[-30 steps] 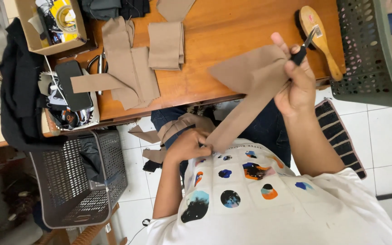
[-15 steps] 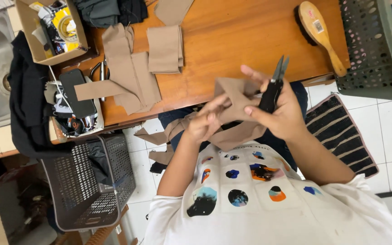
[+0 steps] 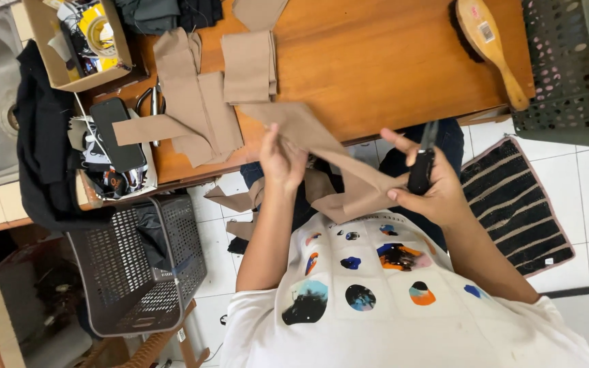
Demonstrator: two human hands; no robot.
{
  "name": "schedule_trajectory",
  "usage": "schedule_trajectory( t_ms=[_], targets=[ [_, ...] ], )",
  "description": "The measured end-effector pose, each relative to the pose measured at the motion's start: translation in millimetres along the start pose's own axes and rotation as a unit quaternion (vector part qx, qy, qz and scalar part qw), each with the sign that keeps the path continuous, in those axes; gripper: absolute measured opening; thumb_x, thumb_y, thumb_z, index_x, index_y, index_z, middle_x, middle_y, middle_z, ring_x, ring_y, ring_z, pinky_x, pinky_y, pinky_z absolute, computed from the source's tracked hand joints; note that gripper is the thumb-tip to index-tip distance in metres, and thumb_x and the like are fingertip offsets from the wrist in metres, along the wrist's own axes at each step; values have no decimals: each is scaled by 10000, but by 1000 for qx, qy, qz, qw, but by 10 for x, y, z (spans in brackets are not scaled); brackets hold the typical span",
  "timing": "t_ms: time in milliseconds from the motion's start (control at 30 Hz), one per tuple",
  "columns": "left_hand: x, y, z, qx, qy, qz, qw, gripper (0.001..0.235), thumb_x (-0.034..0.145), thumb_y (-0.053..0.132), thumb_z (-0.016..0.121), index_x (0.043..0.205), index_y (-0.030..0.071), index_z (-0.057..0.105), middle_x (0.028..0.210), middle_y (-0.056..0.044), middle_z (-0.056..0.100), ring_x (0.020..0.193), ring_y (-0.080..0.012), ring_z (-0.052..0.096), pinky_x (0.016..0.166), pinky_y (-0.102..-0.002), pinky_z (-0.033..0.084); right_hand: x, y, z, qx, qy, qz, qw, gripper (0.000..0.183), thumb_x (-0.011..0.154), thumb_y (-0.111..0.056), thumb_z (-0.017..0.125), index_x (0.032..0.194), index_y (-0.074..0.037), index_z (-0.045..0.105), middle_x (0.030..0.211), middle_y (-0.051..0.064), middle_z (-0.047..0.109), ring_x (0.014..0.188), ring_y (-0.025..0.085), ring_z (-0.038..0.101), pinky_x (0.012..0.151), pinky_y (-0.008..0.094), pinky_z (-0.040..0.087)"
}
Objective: The person sits on the floor and uses scissors to trim the edges of a piece of beige fabric. They hold the fabric in their left hand and cut along the edges with their right hand, occasionally rotating the fabric to access different sides.
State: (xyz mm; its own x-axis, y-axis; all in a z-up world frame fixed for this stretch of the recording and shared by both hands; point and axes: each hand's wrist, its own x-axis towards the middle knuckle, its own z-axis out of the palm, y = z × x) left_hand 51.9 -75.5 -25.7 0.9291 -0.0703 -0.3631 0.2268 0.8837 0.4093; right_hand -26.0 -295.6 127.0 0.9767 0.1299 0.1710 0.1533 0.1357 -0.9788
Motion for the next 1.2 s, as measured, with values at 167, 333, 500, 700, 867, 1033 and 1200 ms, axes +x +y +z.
schedule_trajectory(
  t_ms=[167, 333, 500, 700, 867, 1033, 1200],
  targets=[
    [-174, 464, 662, 36, -30, 64, 997, 399, 837, 116, 532, 1226, 130, 445, 1118, -128, 573, 999, -262, 573, 900, -413, 434, -156, 136, 39, -57, -24, 96, 993, 322, 616, 36, 684, 810, -47, 441, 1129, 192, 556, 896, 115, 556, 693, 175, 434],
    [-120, 527, 802, 33, -72, 58, 995, 309, 896, 179, 503, 1192, 99, 472, 1084, -127, 592, 973, -244, 591, 864, -387, 478, -228, 272, 52, -212, -7, 84, 974, 214, 642, -5, 700, 710, -62, 505, 831, 119, 669, 745, 143, 641, 608, 222, 474],
    [-438, 573, 1378, -49, -189, 55, 979, 362, 948, 346, 374, 1206, 121, 493, 1205, -109, 517, 1110, -239, 510, 977, -416, 401, -187, 221, 75, -387, 60, -57, 919, 123, 750, 36, 577, 689, -69, 566, 727, 81, 664, 593, 188, 622, 553, 218, 472],
    [-329, 507, 1197, 23, -267, 158, 950, 777, 809, 651, 221, 1368, 113, 264, 1393, -156, 297, 1062, -237, 473, 950, -611, 365, -312, 222, 5, -109, 11, 58, 992, 237, 756, 55, 571, 728, -100, 394, 950, 115, 623, 928, 166, 602, 815, 259, 488],
    [-150, 607, 1141, 140, -187, 161, 959, 363, 788, 142, 595, 1114, 65, 457, 1046, -80, 512, 791, -181, 509, 644, -303, 439, -271, 205, 66, 196, 49, 134, 970, 322, 683, 150, 556, 741, -109, 373, 650, 59, 520, 567, 85, 479, 530, 196, 393],
    [-112, 746, 1133, 230, -4, 243, 942, 533, 673, -120, 708, 1088, 32, 411, 1000, -145, 597, 830, -245, 629, 720, -371, 551, -224, 116, 169, 176, 87, 109, 974, 352, 635, 153, 604, 746, -100, 386, 643, 2, 494, 516, 15, 412, 426, 131, 295],
    [-287, 673, 1195, -79, 40, 42, 995, 444, 725, 388, 654, 1005, 65, 537, 950, -103, 616, 880, -232, 610, 811, -406, 485, -326, 348, 111, 209, 94, 127, 965, 379, 603, 184, 618, 741, -77, 380, 632, 80, 537, 473, 72, 457, 419, 161, 341]
  ],
)
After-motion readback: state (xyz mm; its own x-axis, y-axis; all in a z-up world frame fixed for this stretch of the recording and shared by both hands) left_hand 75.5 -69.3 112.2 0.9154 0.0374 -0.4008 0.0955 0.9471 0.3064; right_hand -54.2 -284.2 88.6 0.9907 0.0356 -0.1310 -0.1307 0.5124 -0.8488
